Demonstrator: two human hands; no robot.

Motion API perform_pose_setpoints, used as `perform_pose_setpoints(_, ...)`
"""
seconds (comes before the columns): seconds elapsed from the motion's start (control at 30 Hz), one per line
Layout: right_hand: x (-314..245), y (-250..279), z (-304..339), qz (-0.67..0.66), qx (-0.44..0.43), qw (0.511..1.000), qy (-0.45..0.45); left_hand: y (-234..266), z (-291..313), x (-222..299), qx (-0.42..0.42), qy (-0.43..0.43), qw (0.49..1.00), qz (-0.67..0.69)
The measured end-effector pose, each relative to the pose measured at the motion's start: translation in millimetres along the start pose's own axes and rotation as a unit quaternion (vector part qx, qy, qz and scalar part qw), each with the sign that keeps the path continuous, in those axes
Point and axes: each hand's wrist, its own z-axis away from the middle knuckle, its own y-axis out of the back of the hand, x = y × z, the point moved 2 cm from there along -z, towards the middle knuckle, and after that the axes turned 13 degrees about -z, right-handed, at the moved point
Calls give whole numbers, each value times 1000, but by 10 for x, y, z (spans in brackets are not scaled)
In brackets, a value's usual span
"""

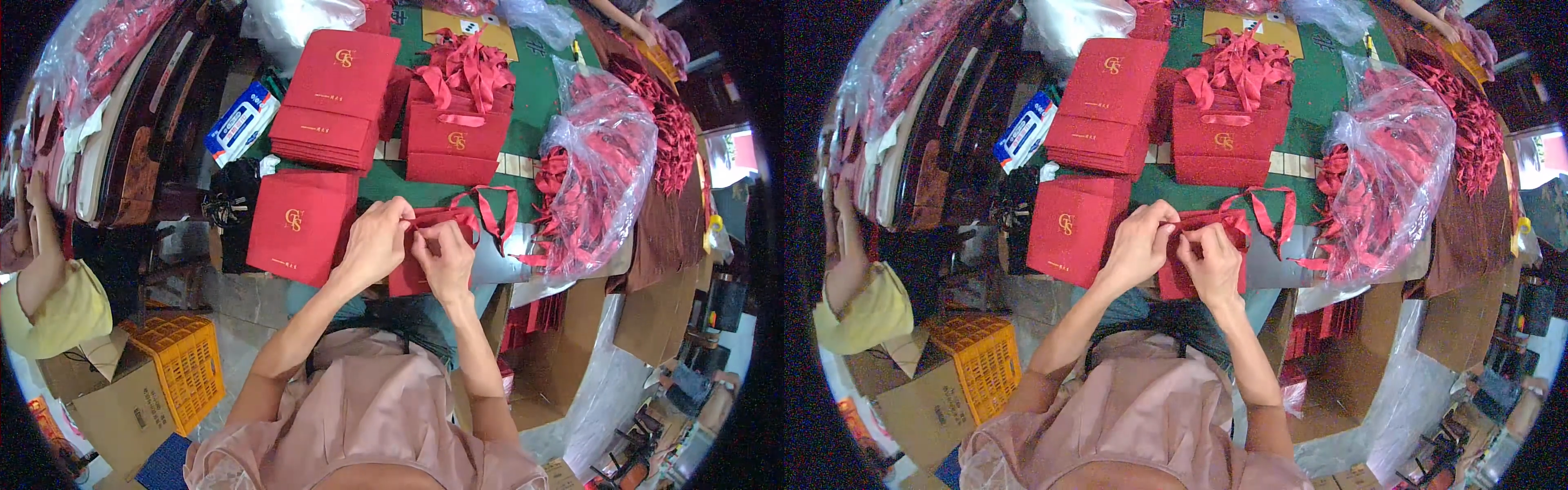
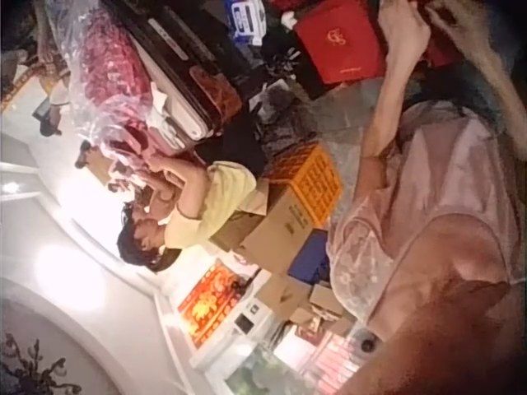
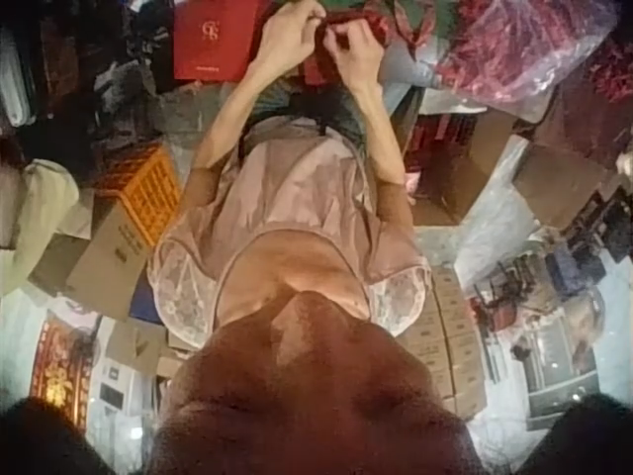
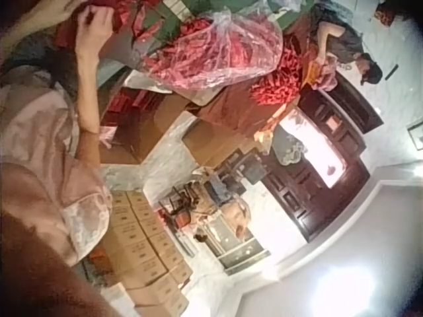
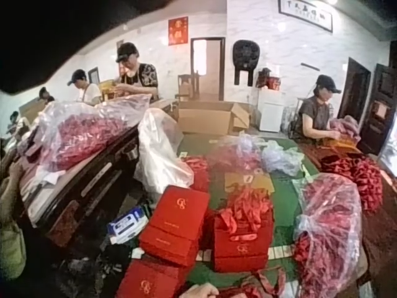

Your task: The person attaches ribbon handles to small gift bags by threading the ribbon strips through holes and tying them by hand.

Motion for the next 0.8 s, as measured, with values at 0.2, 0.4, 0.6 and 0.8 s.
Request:
perform_pose_setpoints(0.2,-9,22,-40,-21,-2,1000,7,-61,7,0,-3,-11,1000,17)
perform_pose_setpoints(0.4,-234,218,-143,-69,-71,989,-111,-68,22,-8,27,-13,999,22)
perform_pose_setpoints(0.6,-227,318,-465,51,-135,989,-1,-81,75,70,71,-10,997,30)
perform_pose_setpoints(0.8,-42,400,-615,-13,-269,957,-105,-102,122,24,107,-98,989,32)
